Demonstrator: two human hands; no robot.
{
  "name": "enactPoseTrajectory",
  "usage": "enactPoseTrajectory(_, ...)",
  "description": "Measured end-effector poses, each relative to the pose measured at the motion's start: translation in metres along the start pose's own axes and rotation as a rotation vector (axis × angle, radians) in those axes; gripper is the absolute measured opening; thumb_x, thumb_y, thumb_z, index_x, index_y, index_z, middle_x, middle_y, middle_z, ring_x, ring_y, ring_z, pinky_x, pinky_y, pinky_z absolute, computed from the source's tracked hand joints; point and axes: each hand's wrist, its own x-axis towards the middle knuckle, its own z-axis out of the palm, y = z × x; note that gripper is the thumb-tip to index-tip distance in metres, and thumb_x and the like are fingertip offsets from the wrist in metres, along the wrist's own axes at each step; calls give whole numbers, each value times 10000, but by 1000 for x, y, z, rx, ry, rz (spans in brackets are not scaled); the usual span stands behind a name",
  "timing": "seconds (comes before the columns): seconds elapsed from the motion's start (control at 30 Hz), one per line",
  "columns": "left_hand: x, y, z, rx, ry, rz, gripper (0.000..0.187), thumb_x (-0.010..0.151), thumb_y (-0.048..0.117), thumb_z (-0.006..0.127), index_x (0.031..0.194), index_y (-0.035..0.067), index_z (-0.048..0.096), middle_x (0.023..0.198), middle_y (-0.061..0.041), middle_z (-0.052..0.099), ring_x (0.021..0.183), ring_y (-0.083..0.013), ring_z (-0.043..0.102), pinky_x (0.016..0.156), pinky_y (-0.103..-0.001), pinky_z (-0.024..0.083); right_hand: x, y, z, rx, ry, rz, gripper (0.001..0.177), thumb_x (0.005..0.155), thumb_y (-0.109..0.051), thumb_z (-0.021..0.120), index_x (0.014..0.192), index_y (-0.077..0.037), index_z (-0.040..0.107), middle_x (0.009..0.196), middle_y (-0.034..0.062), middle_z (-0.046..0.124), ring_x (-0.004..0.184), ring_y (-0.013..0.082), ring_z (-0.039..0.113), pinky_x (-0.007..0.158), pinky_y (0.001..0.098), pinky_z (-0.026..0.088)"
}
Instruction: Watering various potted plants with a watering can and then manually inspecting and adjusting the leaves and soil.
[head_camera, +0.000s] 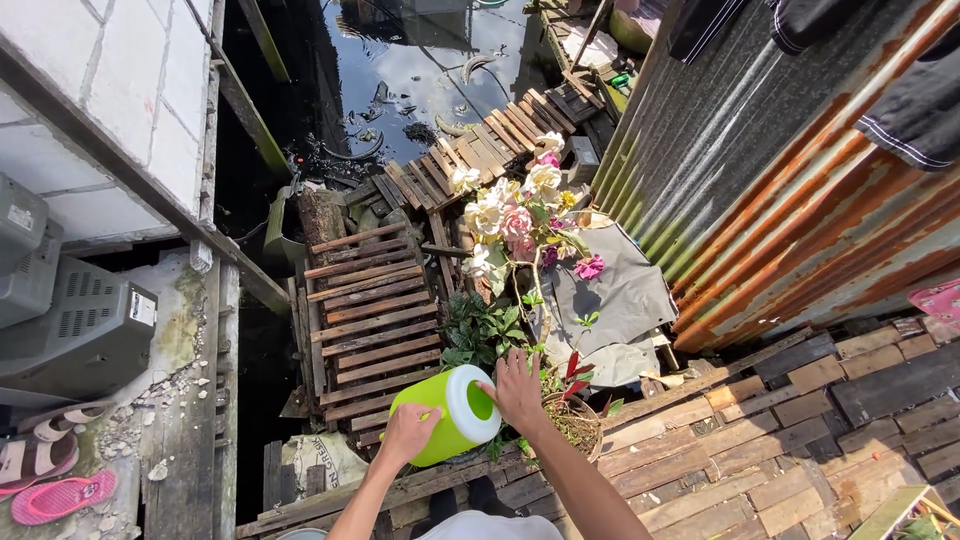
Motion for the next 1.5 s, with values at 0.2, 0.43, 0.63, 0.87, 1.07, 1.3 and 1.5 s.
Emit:
enactPoseTrajectory(0.2, -4, -12, 8, -25, 22, -14, 586, 1013, 316, 651, 571, 171, 295, 518, 39, 222, 495, -118, 201, 542, -331, 164, -12, -8, -20, -82, -161, -55, 828, 1016, -653, 20, 1594, -93, 218, 1673, 189, 151, 1558, 367, 89, 1245, 602, 76)
enactPoseTrajectory(0.43, -5, -21, 19, -33, 50, -11, 600, 995, 340, 639, 526, 183, 299, 474, 53, 228, 453, -108, 192, 513, -312, 171, -13, -7, -15, -38, -153, -55, 814, 1017, -651, 31, 1588, -107, 234, 1671, 195, 149, 1555, 371, 102, 1246, 610, 58)
enactPoseTrajectory(0.63, -8, -25, 21, -48, 51, -55, 592, 1000, 352, 642, 541, 189, 307, 486, 55, 240, 463, -110, 192, 520, -312, 164, -15, -7, -19, -17, -172, -29, 865, 990, -694, 13, 1596, -108, 210, 1675, 178, 149, 1558, 357, 96, 1251, 601, 46)
enactPoseTrajectory(0.87, -17, -39, 32, -115, 105, -101, 583, 979, 357, 646, 524, 195, 320, 480, 59, 238, 446, -109, 191, 507, -307, 184, -15, -9, -13, -17, -158, -65, 846, 1009, -697, 68, 1531, -100, 365, 1649, 207, 220, 1549, 376, 133, 1238, 626, 75)
enactPoseTrajectory(1.07, -18, -42, 37, -114, 143, -90, 580, 970, 352, 653, 516, 194, 330, 475, 57, 254, 436, -110, 208, 490, -304, 213, -11, -8, -14, -62, -224, -72, 886, 997, -745, 98, 1528, -102, 397, 1631, 194, 279, 1538, 378, 176, 1235, 625, 84)
enactPoseTrajectory(1.3, -22, -37, 40, -76, 140, -95, 579, 970, 384, 643, 535, 200, 309, 495, 65, 232, 457, -112, 208, 512, -320, 208, -15, -11, 3, -6, -177, -89, 805, 1035, -667, 104, 1518, -90, 391, 1635, 216, 254, 1534, 394, 175, 1238, 616, 90)
enactPoseTrajectory(1.5, -23, -32, 43, -74, 122, -94, 577, 968, 358, 656, 532, 185, 319, 489, 57, 236, 454, -109, 207, 506, -311, 206, -20, -8, 5, 10, -154, -90, 769, 1047, -629, 93, 1528, -97, 370, 1638, 220, 242, 1536, 392, 166, 1241, 612, 85)
